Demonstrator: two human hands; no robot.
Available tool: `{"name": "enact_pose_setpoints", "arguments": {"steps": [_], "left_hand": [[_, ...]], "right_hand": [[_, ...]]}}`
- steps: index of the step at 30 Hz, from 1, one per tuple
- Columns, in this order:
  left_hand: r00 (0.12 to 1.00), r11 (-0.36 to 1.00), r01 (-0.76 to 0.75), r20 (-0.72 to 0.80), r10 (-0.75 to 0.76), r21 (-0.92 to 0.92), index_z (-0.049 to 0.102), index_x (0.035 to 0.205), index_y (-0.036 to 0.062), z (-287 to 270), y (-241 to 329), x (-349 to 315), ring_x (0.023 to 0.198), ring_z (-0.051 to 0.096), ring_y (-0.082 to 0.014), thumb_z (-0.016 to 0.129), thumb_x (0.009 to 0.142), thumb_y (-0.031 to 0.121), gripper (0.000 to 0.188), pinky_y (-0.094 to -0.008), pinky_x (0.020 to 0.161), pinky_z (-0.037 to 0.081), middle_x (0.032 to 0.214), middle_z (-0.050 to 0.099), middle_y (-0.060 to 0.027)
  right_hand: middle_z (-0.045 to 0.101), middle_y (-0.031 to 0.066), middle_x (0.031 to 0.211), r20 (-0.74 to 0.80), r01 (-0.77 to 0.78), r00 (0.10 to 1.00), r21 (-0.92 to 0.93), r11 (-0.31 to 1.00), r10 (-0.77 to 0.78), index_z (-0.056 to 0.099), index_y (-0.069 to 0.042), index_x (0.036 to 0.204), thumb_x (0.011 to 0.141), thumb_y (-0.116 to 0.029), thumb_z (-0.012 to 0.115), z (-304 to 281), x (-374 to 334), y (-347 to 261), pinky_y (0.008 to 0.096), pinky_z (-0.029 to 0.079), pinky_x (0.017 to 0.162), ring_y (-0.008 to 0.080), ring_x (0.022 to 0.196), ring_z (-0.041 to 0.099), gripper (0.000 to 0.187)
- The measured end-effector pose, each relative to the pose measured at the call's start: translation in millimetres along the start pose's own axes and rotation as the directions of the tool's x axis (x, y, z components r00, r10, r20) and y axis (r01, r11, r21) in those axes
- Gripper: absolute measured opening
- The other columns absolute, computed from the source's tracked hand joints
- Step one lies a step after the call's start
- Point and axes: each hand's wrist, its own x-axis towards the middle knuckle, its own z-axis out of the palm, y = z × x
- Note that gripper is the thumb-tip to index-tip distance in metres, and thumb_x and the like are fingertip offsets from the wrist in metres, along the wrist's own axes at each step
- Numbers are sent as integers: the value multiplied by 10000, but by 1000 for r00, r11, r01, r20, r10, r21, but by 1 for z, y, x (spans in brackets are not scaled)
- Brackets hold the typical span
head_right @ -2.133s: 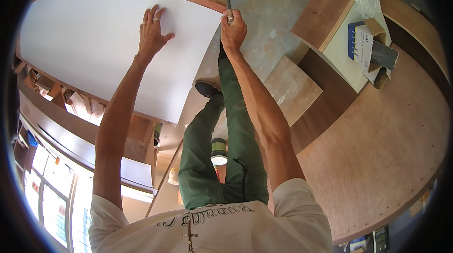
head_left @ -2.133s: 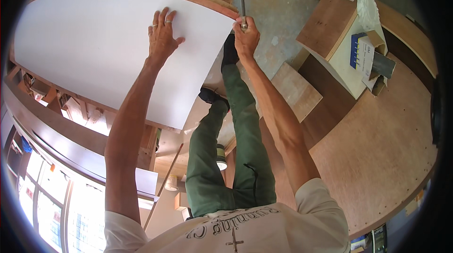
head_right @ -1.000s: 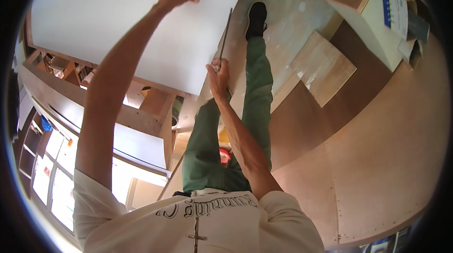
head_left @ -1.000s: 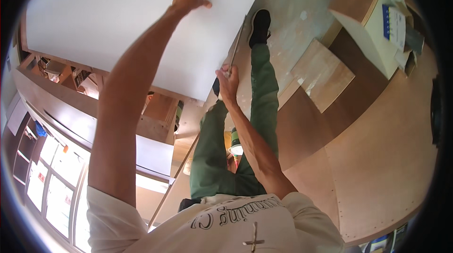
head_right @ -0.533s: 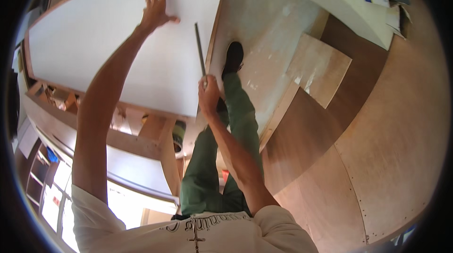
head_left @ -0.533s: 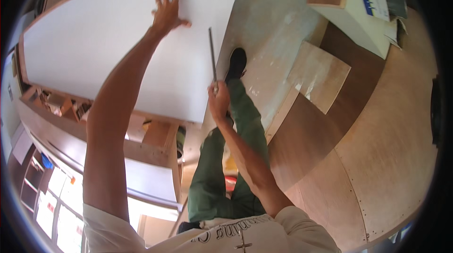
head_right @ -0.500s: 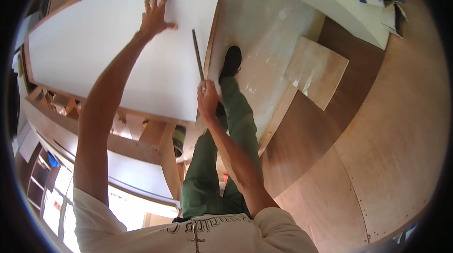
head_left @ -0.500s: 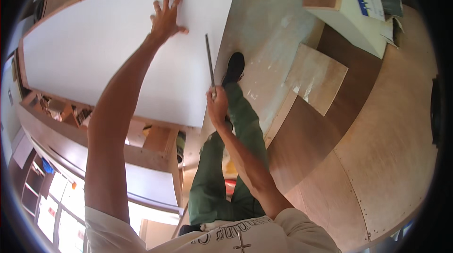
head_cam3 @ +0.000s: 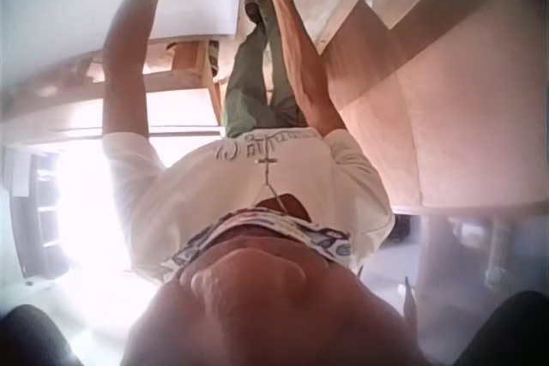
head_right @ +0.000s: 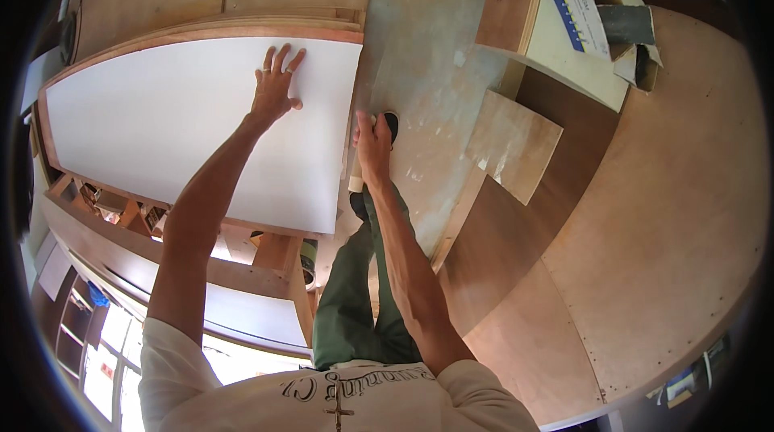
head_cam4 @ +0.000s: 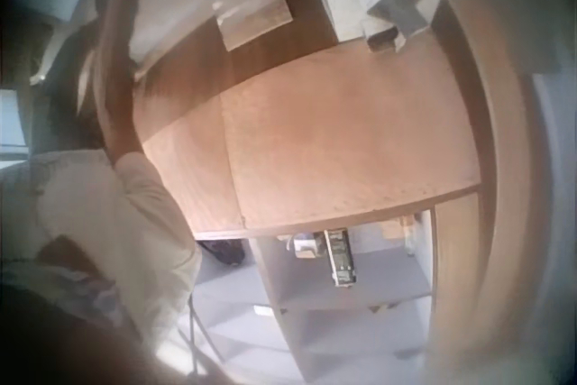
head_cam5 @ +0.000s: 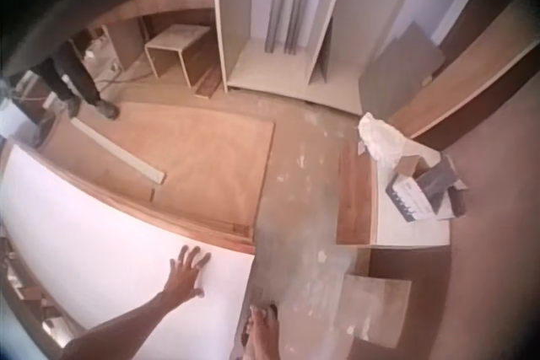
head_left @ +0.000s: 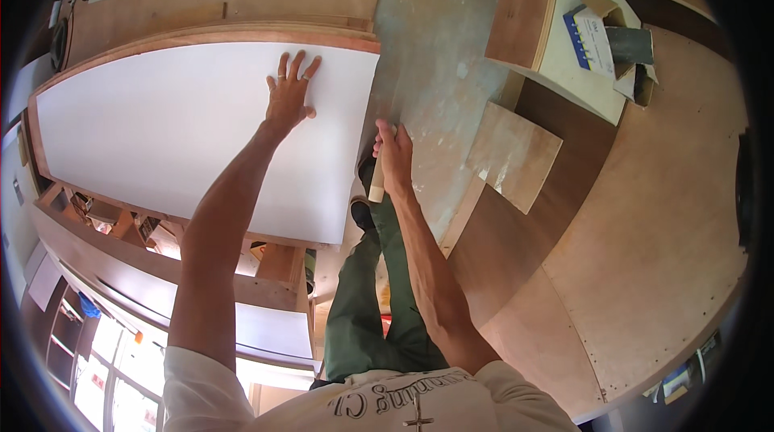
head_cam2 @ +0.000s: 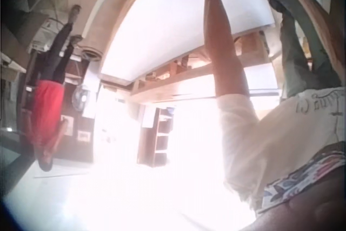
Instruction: The person places a large white laminate sheet onto a wooden board and then uses a hand tool to trim the excess material along the edge of the board.
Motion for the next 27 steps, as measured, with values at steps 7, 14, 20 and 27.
{"name": "enact_pose_setpoints", "arguments": {"steps": [7,14,20,27], "left_hand": [[999,999,19,38,-21,32,202,1606,337,-6,-7,-2,1543,128,-384,963,586,235,1277,-683,1045,453,1666,167,-49],[994,999,35,101,-37,27,159,1623,337,-11,-8,0,1554,79,-388,940,629,211,1270,-683,1098,416,1677,130,-59],[994,999,44,104,-44,4,162,1623,341,-10,-13,-3,1557,72,-387,937,623,192,1274,-687,1094,408,1678,130,-60],[999,999,34,28,-33,-21,231,1598,327,-3,-17,-5,1554,120,-379,947,582,191,1251,-715,1050,424,1675,178,-42]], "right_hand": [[564,26,804,-34,8,999,-143,990,-13,474,-48,1320,1013,-199,527,36,14,-51,253,488,529,84,603,527,346],[566,35,841,61,-63,995,-180,982,75,310,-95,1555,1011,-144,424,68,34,-63,285,514,519,102,597,536,559],[534,35,818,28,-34,999,-283,958,43,208,-77,1615,1010,-125,401,87,34,-60,289,490,489,104,565,516,637],[522,30,740,36,20,999,-370,929,-7,189,-61,1616,1027,-133,398,86,34,-63,296,479,468,117,533,516,629]]}}
